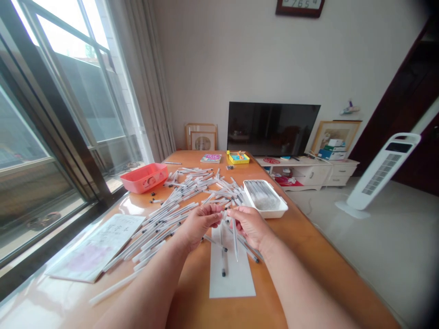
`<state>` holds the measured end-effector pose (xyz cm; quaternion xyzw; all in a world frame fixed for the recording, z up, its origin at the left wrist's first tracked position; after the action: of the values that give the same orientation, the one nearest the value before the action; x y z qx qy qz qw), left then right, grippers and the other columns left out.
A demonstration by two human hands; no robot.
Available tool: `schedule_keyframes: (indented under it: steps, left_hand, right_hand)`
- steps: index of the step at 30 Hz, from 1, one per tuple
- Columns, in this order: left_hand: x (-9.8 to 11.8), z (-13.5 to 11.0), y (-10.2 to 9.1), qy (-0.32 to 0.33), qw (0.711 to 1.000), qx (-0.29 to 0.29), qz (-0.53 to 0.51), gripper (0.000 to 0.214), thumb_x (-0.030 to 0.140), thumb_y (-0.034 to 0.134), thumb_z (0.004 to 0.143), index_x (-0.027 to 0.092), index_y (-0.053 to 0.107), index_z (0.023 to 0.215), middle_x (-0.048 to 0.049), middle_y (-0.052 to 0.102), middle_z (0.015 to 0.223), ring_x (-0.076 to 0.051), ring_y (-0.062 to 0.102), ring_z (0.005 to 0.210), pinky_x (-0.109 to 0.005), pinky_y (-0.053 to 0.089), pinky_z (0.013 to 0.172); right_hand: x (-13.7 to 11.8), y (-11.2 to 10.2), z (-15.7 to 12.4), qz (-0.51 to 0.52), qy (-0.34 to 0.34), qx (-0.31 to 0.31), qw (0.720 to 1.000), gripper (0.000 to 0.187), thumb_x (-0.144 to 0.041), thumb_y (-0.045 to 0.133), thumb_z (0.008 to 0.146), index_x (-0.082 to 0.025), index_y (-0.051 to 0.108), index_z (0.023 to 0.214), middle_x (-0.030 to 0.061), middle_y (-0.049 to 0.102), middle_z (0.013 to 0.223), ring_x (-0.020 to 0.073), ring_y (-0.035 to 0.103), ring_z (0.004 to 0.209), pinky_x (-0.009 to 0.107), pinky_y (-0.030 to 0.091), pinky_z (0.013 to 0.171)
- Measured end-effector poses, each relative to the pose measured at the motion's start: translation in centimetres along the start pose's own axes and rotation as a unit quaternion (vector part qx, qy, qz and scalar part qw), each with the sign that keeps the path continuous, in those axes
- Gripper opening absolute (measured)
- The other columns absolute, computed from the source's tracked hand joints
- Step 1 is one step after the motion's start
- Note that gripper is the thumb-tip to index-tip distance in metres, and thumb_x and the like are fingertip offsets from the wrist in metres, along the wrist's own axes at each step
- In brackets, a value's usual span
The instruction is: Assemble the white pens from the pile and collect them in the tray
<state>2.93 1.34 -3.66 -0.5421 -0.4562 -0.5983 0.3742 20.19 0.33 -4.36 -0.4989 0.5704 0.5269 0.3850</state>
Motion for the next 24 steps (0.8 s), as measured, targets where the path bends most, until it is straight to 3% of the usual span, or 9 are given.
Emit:
schedule_keyframes:
  steps: [7,10,16,24]
  left_hand:
    - [-0.1,-0.2,-0.1,-0.028,1.000,0.002,0.001,0.025,0.025,0.079,0.070,0.013,0.070,0.091,-0.0026,0.063,0.077,-0.011,0.053,0.065,-0.026,0.041,0.068]
    - [0.1,-0.3,-0.3,-0.038,0.999,0.032,-0.002,0.025,0.023,0.079,0.068,0.013,0.069,0.089,-0.0019,0.063,0.076,-0.010,0.053,0.064,-0.026,0.041,0.066]
    - [0.1,-0.2,-1.0,-0.031,0.995,0.078,-0.060,0.037,0.024,0.078,0.072,0.013,0.069,0.106,-0.0019,0.064,0.076,-0.010,0.057,0.065,-0.025,0.046,0.069]
    - [-0.3,0.3,-1.9,-0.058,0.974,0.101,-0.196,0.018,0.008,0.072,0.077,0.011,0.067,0.095,-0.0065,0.068,0.081,-0.013,0.068,0.072,-0.024,0.057,0.073]
  right_hand:
    - [0.3,0.2,0.2,-0.016,-0.004,0.036,0.999,0.022,-0.034,0.071,0.070,-0.016,0.058,0.070,-0.0015,0.055,0.047,0.0057,0.033,0.038,0.019,0.017,0.038]
    - [0.6,-0.3,0.7,-0.004,0.009,0.077,0.997,0.022,-0.033,0.073,0.067,-0.016,0.058,0.070,-0.0027,0.054,0.047,0.0057,0.035,0.038,0.018,0.017,0.037]
    - [1.0,-0.9,1.0,-0.022,0.014,0.087,0.996,0.033,-0.044,0.078,0.068,-0.016,0.061,0.071,-0.0002,0.058,0.051,0.0054,0.035,0.039,0.016,0.015,0.034]
    - [-0.5,-1.1,0.2,0.114,-0.048,0.115,0.986,0.035,-0.045,0.082,0.070,-0.016,0.065,0.083,0.0063,0.071,0.068,0.0089,0.054,0.051,0.016,0.041,0.043]
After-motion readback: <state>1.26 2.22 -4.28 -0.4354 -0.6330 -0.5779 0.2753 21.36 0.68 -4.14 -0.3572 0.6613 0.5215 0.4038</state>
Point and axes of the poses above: each hand's wrist, its own z-axis towards the middle knuckle, its own y-axis out of the palm, x = y × z, the point moved 1 cm from there along z, towards the middle knuckle
